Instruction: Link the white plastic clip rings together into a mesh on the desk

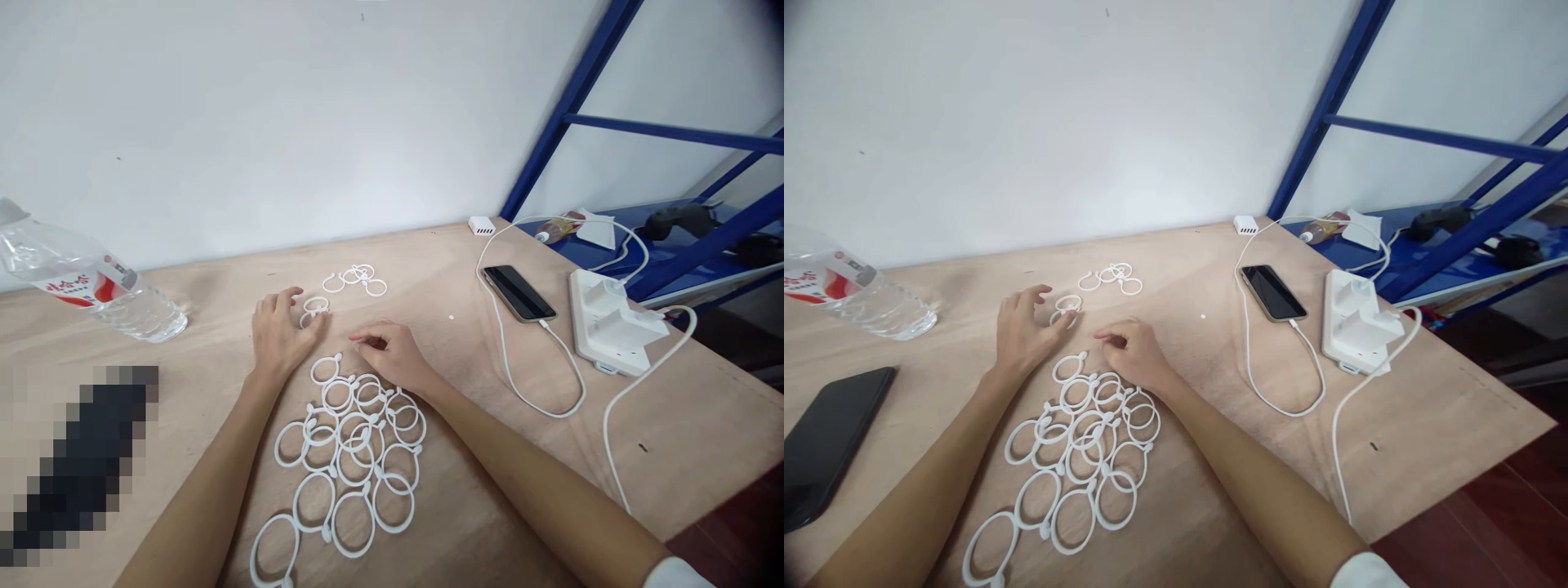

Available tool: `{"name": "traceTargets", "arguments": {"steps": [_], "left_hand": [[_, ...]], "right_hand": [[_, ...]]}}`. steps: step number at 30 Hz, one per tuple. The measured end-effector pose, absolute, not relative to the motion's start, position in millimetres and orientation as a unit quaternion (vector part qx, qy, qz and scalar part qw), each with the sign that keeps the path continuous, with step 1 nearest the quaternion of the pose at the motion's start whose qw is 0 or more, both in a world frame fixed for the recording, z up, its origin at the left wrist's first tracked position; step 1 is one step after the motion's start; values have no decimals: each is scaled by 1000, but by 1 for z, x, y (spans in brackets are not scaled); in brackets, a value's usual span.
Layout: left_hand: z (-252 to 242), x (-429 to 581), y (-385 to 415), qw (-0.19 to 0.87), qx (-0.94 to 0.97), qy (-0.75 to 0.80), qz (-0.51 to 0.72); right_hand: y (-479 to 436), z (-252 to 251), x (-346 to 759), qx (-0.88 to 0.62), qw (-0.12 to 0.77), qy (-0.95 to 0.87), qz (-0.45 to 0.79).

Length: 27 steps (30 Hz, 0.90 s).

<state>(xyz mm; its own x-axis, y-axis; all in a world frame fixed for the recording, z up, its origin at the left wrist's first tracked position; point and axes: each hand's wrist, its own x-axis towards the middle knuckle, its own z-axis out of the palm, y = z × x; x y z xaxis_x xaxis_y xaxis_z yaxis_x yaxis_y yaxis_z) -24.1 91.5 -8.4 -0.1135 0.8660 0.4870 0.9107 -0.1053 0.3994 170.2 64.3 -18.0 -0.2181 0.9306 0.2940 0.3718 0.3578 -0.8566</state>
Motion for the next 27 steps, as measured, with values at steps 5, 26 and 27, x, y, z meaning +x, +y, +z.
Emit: {"name": "traceTargets", "arguments": {"steps": [5,26,27], "left_hand": [[-2,-22,90,-56,-649,-718,-244],[-4,-29,91,-228,-470,-602,-604],[-3,-30,91,-238,-468,-600,-604]], "right_hand": [[65,-20,171,-461,420,-710,328],[64,-18,170,-455,437,-701,332],[64,-18,170,-455,438,-701,332]]}}
